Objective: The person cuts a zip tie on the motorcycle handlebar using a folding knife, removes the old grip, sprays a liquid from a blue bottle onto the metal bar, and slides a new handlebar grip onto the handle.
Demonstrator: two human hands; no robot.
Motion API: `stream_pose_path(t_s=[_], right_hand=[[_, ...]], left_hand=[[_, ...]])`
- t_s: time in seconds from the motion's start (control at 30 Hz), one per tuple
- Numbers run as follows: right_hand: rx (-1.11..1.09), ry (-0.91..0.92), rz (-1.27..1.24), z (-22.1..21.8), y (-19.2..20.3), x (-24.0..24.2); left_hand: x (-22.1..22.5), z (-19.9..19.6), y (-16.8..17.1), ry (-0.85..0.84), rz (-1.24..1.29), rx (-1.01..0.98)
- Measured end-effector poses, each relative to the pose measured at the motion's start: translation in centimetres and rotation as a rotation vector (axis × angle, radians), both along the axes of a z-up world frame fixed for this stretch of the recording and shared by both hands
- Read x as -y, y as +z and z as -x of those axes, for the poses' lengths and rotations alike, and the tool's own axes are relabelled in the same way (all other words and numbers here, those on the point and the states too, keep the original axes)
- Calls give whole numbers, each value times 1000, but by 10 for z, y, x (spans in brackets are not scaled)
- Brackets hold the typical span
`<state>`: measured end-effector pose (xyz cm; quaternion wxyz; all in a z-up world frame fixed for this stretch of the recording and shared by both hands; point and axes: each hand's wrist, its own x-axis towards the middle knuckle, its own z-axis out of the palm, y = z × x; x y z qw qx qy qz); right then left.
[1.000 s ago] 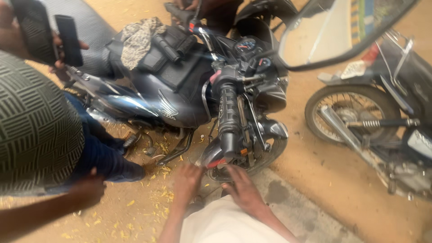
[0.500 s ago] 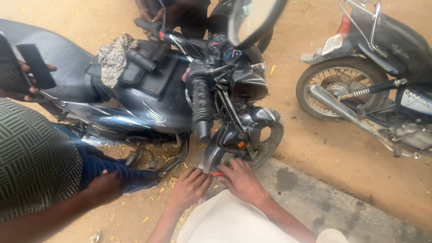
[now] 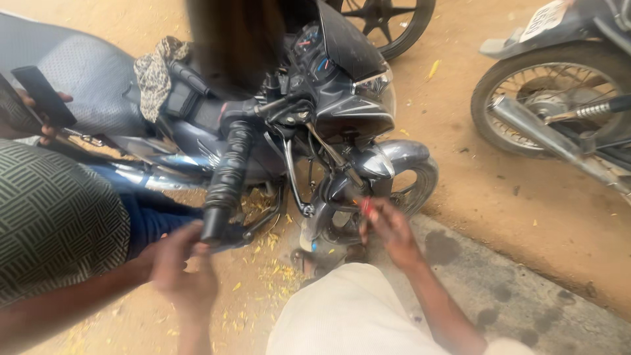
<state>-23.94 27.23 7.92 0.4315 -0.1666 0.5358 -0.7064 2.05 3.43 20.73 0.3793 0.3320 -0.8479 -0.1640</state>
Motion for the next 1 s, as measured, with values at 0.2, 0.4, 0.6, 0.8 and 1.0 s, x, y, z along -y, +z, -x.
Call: stream_pose_path(t_s=[0.2,0.4,0.6,0.8,1.0], right_hand=[[-143,38,254,38,76,66],[-725,58,144,-8,165,72],[-896,72,250,-48,195,90],[-996,69,116,-64,185,104],[-1001,57,91,-67,176,107]], left_hand=[[-3,35,60,-142,-11,-174],[-23,58,83,-161,77,-37],[-26,65,77,-142,119,-67],[-23,62,77,-185,98,-112],[-26,59,81,-207,70,-158]])
